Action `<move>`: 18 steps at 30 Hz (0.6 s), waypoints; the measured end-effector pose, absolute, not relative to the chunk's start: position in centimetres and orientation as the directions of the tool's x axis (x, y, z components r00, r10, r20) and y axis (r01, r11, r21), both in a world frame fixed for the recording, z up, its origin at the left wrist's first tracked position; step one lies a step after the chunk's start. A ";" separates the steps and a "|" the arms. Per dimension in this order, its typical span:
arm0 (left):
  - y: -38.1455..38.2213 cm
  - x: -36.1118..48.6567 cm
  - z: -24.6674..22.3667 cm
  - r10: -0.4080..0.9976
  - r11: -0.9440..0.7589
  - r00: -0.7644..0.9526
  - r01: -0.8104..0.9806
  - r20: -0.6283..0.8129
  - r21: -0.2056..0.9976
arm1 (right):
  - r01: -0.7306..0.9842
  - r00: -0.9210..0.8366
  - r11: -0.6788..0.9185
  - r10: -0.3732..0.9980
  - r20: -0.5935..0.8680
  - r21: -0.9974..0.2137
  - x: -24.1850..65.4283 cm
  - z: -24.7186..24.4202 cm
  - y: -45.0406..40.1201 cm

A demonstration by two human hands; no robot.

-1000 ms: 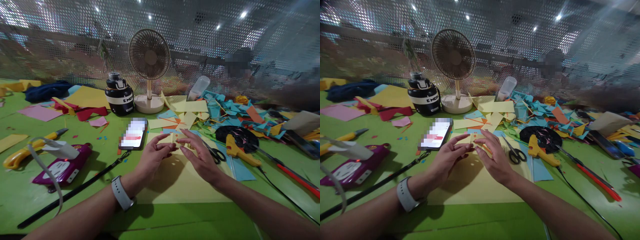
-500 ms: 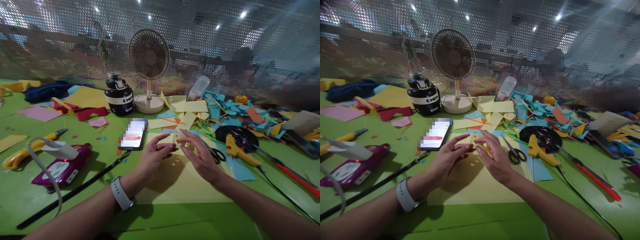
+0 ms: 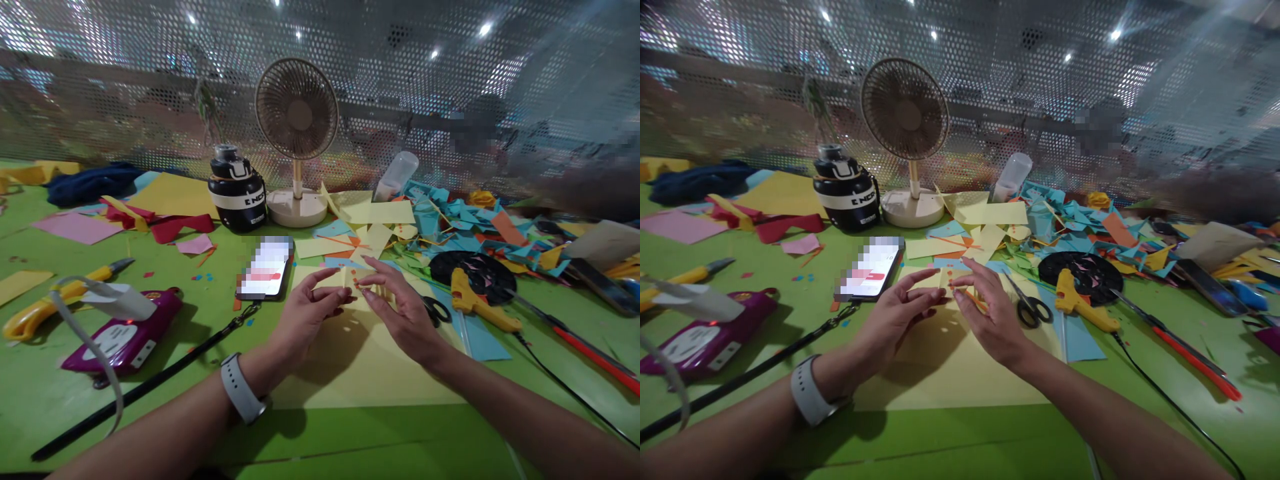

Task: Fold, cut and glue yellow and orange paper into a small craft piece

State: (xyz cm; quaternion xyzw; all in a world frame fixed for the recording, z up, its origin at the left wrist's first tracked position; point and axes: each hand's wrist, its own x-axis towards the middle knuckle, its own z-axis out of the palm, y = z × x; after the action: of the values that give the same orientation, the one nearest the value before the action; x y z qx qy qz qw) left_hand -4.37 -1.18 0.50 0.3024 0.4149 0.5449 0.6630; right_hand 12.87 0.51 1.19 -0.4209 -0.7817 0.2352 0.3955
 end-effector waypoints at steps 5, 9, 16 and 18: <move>-1.1 -4.3 0.5 0.984 0.179 0.064 -0.428 -0.168 0.886 | 0.517 -0.258 0.509 0.860 0.441 -0.688 13.4 1.9 1.5; -1.1 -4.3 0.5 0.988 0.154 0.069 -0.400 -0.138 0.904 | 0.575 -0.258 0.493 0.866 0.428 -0.652 14.1 2.5 2.3; -1.2 -4.2 0.6 0.976 0.218 0.103 -0.436 -0.193 0.873 | 0.547 -0.289 0.490 0.871 0.397 -0.679 14.3 3.6 2.2; -1.2 -4.2 0.5 0.972 0.236 0.125 -0.436 -0.201 0.869 | 0.530 -0.303 0.488 0.873 0.383 -0.693 14.3 3.6 2.1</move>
State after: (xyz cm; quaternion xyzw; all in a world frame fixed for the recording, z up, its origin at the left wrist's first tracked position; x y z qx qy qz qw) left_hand -4.22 -1.20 0.50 0.3301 0.4057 0.5227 0.6733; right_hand 14.26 2.09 3.55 -0.4525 -0.7749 0.2257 0.3791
